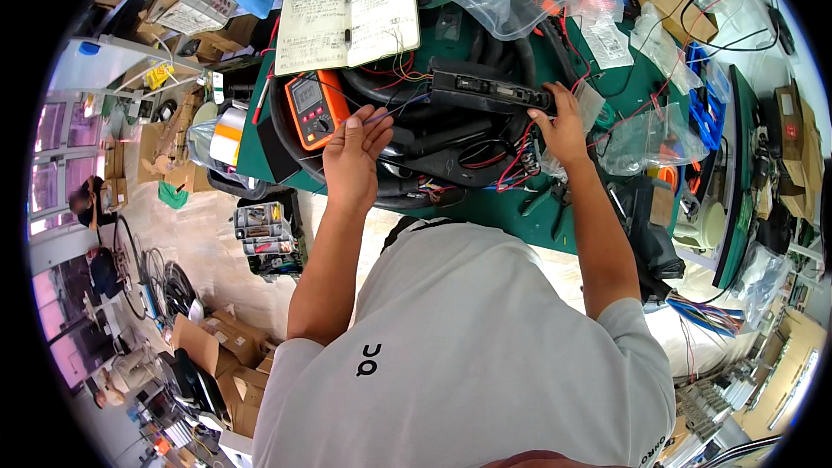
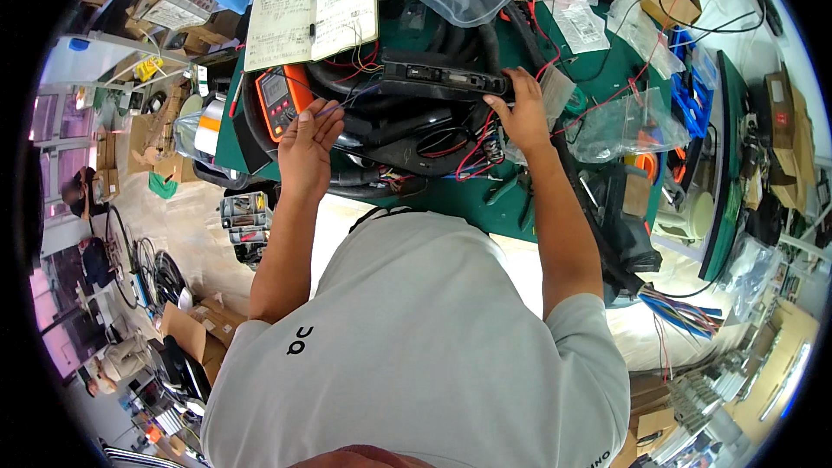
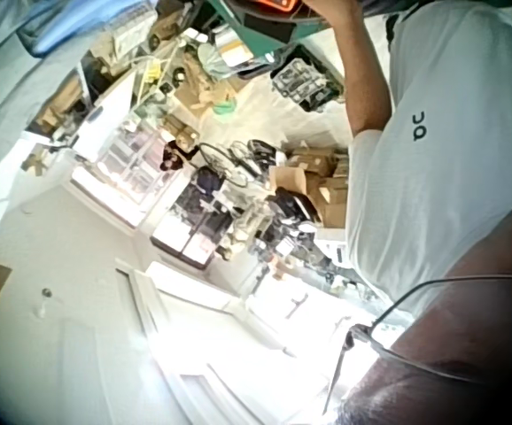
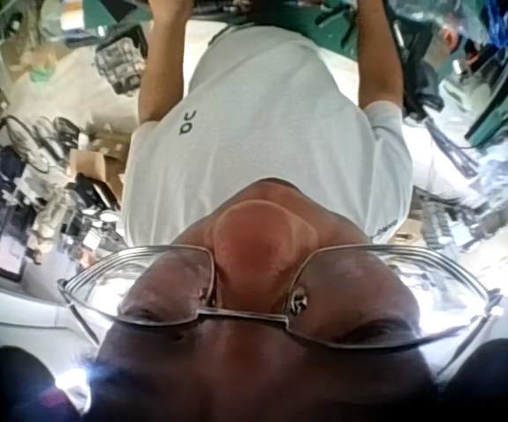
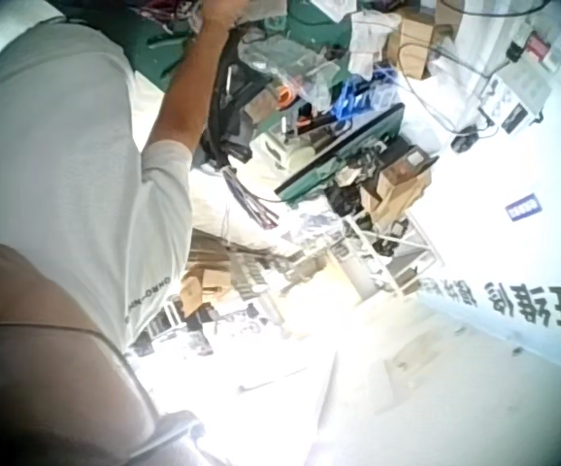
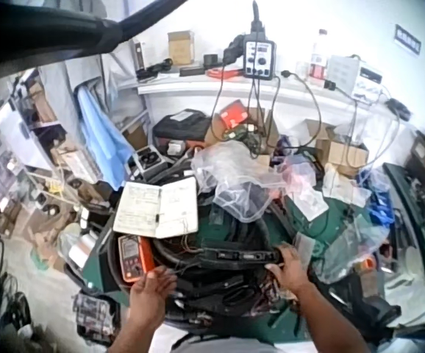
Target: The person handles a black plastic housing and various wires on a workbench, then uses multimeter probes to test electrical connections while referencing a notebook.
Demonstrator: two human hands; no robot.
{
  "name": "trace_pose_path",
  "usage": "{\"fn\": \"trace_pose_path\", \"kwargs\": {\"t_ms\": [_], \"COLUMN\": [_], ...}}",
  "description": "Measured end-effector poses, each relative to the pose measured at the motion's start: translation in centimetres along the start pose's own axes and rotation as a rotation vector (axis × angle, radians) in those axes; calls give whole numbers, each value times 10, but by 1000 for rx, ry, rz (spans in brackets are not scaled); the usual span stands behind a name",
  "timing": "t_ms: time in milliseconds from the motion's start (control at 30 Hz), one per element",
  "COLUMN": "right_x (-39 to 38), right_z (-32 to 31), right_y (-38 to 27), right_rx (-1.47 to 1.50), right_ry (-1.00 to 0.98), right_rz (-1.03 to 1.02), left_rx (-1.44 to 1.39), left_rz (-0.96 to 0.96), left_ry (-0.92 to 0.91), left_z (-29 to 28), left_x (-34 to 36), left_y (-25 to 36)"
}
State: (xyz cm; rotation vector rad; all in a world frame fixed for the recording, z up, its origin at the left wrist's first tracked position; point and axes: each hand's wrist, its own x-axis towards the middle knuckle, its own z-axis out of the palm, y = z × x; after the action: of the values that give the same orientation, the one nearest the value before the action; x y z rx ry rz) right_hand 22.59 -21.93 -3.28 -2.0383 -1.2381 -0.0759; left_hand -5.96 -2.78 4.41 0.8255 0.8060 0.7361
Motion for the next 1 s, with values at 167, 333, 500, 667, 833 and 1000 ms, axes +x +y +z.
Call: {"fn": "trace_pose_path", "kwargs": {"t_ms": [167,333,500,667,833,1000], "right_x": [-1,-5,-10,-16,-19,-17], "right_z": [-10,-13,-9,-5,-4,2], "right_y": [-9,-22,-24,-31,-48,-78], "right_rx": [-140,-192,-285,-356,-389,-326], "right_ry": [-63,-100,-121,-101,-130,-156], "right_rz": [-75,-26,23,46,18,-43], "left_rx": [-11,-7,-11,19,18,37], "left_rz": [-4,-30,-59,-92,-112,-129], "left_ry": [14,11,-2,3,-9,-13], "left_z": [-6,-11,-17,-24,-30,-34], "left_x": [-2,-3,-1,1,5,5], "left_y": [-3,-4,-9,-12,-18,-18]}}
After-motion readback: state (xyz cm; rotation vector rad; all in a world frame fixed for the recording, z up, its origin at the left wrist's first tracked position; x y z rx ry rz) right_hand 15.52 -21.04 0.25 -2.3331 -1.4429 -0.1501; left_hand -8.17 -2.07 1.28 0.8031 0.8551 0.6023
